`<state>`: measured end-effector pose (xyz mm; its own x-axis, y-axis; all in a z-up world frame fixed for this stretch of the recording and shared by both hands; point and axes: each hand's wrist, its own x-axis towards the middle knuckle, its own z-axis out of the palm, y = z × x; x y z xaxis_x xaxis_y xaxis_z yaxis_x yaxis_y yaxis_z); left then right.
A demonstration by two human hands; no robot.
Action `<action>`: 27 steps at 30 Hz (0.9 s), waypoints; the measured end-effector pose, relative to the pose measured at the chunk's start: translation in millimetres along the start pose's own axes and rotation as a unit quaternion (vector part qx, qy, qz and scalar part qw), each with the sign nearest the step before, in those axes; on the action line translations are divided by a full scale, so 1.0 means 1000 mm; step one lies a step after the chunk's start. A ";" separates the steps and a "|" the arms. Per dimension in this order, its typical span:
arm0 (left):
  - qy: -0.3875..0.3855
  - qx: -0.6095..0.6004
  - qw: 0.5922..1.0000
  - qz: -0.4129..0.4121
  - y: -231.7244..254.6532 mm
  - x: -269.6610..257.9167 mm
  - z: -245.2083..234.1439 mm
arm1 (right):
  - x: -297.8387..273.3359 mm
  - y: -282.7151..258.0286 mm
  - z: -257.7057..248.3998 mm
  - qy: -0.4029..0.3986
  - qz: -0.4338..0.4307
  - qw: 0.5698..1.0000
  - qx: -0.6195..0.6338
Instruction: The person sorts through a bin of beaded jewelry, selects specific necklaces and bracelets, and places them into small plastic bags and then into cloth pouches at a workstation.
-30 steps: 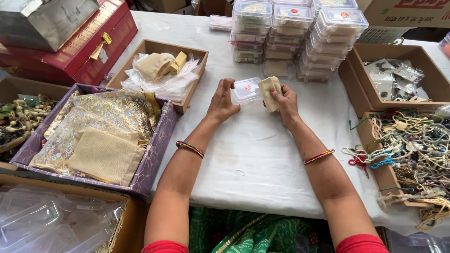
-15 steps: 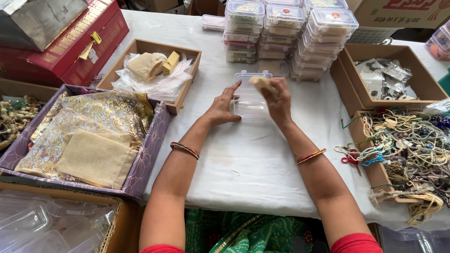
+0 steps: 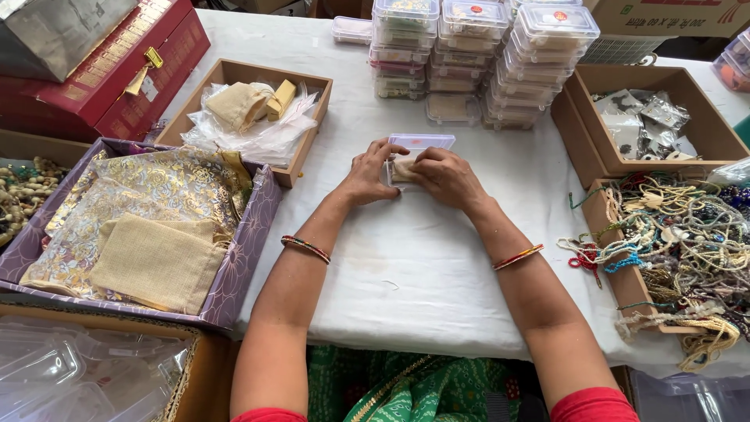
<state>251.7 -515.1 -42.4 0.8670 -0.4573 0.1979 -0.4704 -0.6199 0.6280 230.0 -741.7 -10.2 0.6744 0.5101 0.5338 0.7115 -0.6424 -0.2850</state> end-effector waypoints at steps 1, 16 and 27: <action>0.016 -0.010 1.000 0.001 0.002 -0.001 -0.001 | 0.000 0.000 -0.001 -0.028 0.011 1.000 0.008; 0.106 -0.080 0.991 -0.016 -0.012 0.006 0.007 | 0.004 -0.035 0.011 -0.065 -0.030 0.989 -0.129; 0.147 -0.055 0.988 -0.012 -0.009 0.001 -0.002 | -0.012 0.013 0.036 -0.018 -0.081 0.984 -0.156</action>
<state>257.2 -509.3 -46.3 0.8954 -0.2292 0.3818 -0.4429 -0.5485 0.7093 238.4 -736.0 -49.1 0.5684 0.6364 0.5215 0.7181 -0.6930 0.0630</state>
